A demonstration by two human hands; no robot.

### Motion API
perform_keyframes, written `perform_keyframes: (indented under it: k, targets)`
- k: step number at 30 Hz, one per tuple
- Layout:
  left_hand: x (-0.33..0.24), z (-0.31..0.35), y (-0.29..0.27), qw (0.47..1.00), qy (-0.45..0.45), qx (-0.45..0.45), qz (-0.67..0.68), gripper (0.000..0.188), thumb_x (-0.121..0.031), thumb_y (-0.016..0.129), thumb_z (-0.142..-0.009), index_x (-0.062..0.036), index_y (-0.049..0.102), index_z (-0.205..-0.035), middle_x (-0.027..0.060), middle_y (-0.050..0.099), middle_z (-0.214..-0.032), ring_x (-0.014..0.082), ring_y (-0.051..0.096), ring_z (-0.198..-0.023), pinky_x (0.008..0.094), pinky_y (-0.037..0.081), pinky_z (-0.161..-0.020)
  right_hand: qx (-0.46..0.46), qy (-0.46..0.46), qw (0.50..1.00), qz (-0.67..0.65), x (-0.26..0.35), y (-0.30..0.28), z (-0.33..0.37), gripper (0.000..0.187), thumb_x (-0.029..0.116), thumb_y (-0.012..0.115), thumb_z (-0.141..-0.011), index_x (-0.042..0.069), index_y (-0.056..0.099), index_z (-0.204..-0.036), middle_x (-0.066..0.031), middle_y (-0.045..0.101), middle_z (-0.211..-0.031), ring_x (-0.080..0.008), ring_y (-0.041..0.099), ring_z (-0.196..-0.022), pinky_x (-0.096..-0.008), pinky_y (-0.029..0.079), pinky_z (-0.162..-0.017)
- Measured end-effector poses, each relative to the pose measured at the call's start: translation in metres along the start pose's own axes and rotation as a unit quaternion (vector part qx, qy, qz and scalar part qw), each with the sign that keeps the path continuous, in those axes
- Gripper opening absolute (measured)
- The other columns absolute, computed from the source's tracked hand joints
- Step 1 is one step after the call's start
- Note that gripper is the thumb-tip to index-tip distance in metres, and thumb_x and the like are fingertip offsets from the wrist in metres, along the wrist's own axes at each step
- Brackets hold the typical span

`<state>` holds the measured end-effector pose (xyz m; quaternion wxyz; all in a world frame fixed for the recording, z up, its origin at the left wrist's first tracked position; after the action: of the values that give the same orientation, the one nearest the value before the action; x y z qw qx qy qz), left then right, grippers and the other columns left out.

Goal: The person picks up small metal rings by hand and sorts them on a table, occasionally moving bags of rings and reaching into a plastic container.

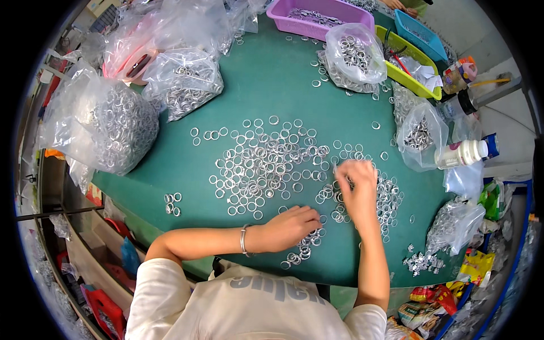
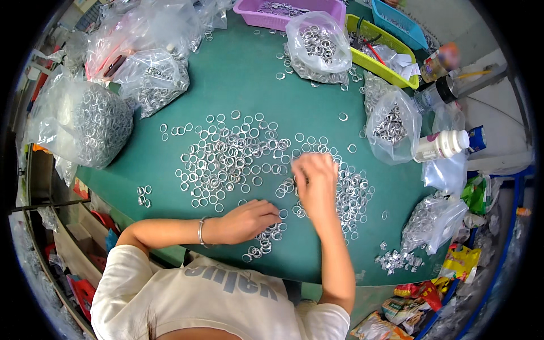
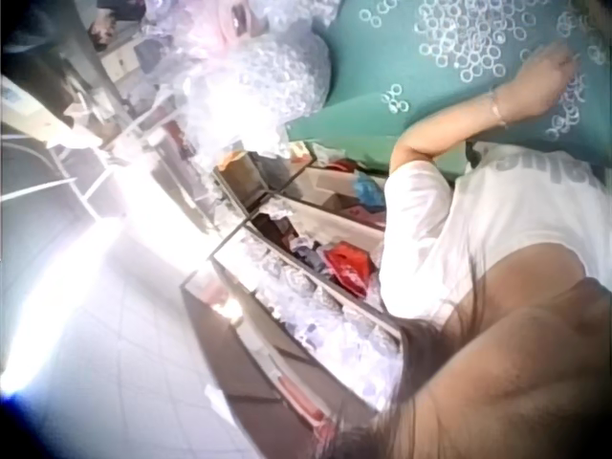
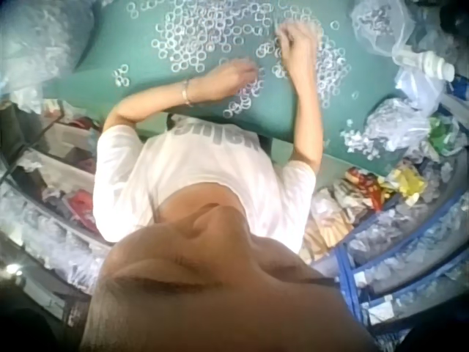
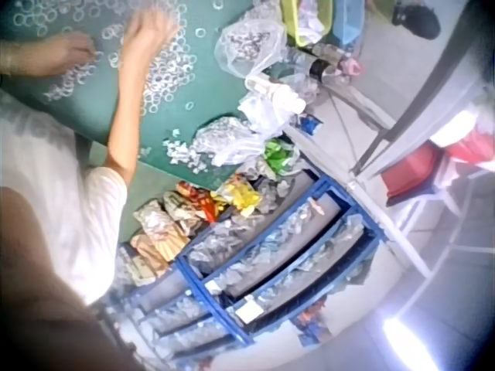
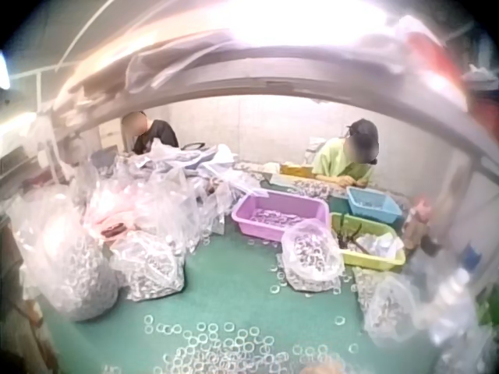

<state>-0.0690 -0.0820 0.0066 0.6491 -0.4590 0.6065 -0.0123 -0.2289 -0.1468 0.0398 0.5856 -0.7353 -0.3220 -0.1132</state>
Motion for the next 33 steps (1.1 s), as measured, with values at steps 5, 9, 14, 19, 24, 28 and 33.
perform_keyframes:
  k: [5,9,14,19,24,28,33]
  targets:
    - [0.035,-0.033,-0.051,0.971,-0.063,-0.188,-0.132,0.025,-0.004,0.058,-0.079,-0.0021,0.062,-0.104,0.0109,0.056,-0.101,0.0267,0.052,-0.097,0.0362,0.041,-0.082,0.225,-0.035,0.973,0.035,0.043,-0.011,0.056,0.008,0.001,0.067,-0.076,0.002,0.065,-0.084,-0.0086,0.063,-0.092,-0.0268,0.055,-0.089,-0.0378,0.04,-0.081]
    - [0.063,-0.071,-0.061,0.947,-0.078,-0.174,-0.257,0.018,-0.006,0.062,-0.082,-0.0034,0.061,-0.099,0.0096,0.057,-0.098,0.0269,0.052,-0.094,0.0376,0.038,-0.08,0.147,0.011,0.979,-0.138,0.019,-0.013,0.034,0.011,0.001,0.067,-0.077,0.0,0.064,-0.088,-0.011,0.063,-0.094,-0.03,0.057,-0.091,-0.0398,0.043,-0.082]
    - [0.062,-0.081,-0.065,0.958,-0.062,-0.19,-0.208,0.01,-0.008,0.065,-0.082,-0.004,0.062,-0.091,0.0081,0.059,-0.098,0.0263,0.054,-0.093,0.038,0.039,-0.08,-0.014,0.077,0.996,0.037,-0.016,-0.028,0.015,0.015,0.006,0.066,-0.081,0.0,0.066,-0.095,-0.0131,0.064,-0.099,-0.0319,0.058,-0.093,-0.0413,0.043,-0.086]
    - [0.022,-0.023,-0.037,0.99,-0.109,-0.087,0.01,0.007,-0.006,0.064,-0.084,-0.0037,0.063,-0.09,0.0091,0.06,-0.098,0.0282,0.058,-0.089,0.0386,0.047,-0.076,-0.018,0.124,0.99,0.059,-0.031,-0.038,0.047,0.015,0.004,0.066,-0.081,0.0,0.065,-0.095,-0.0124,0.065,-0.099,-0.0314,0.058,-0.096,-0.0406,0.041,-0.089]
    - [0.005,0.004,0.004,0.996,-0.048,-0.06,-0.043,0.015,-0.008,0.064,-0.084,-0.0021,0.063,-0.097,0.0114,0.059,-0.102,0.0297,0.058,-0.091,0.0373,0.049,-0.076,-0.054,0.068,0.988,0.128,-0.02,-0.041,0.034,0.019,0.007,0.069,-0.079,0.004,0.066,-0.098,-0.01,0.063,-0.1,-0.0273,0.056,-0.096,-0.0389,0.038,-0.086]
    - [-0.01,-0.007,0.006,0.995,-0.026,-0.098,-0.015,0.026,-0.005,0.062,-0.079,-0.0033,0.062,-0.105,0.0116,0.056,-0.111,0.03,0.053,-0.102,0.0403,0.044,-0.084,-0.011,0.032,0.987,0.159,-0.026,-0.014,0.019,0.028,0.01,0.072,-0.077,0.007,0.065,-0.103,-0.0087,0.061,-0.102,-0.027,0.054,-0.099,-0.0426,0.037,-0.089]
    - [-0.017,0.01,0.029,0.997,0.033,-0.01,-0.068,0.031,-0.005,0.066,-0.08,-0.0043,0.061,-0.11,0.0112,0.052,-0.122,0.0304,0.047,-0.116,0.0431,0.038,-0.094,-0.037,0.062,0.989,0.129,-0.045,-0.021,0.023,0.019,0.004,0.068,-0.079,0.003,0.064,-0.097,-0.0111,0.062,-0.092,-0.0293,0.056,-0.091,-0.0421,0.041,-0.085]
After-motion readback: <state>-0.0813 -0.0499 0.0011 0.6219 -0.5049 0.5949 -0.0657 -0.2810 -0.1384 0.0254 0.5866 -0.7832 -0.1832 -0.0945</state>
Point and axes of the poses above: each hand's wrist, its own z-axis away from the middle knuckle, its own y-axis out of the palm, x = y × z, the point moved 4 cm from there along -z, towards the middle knuckle
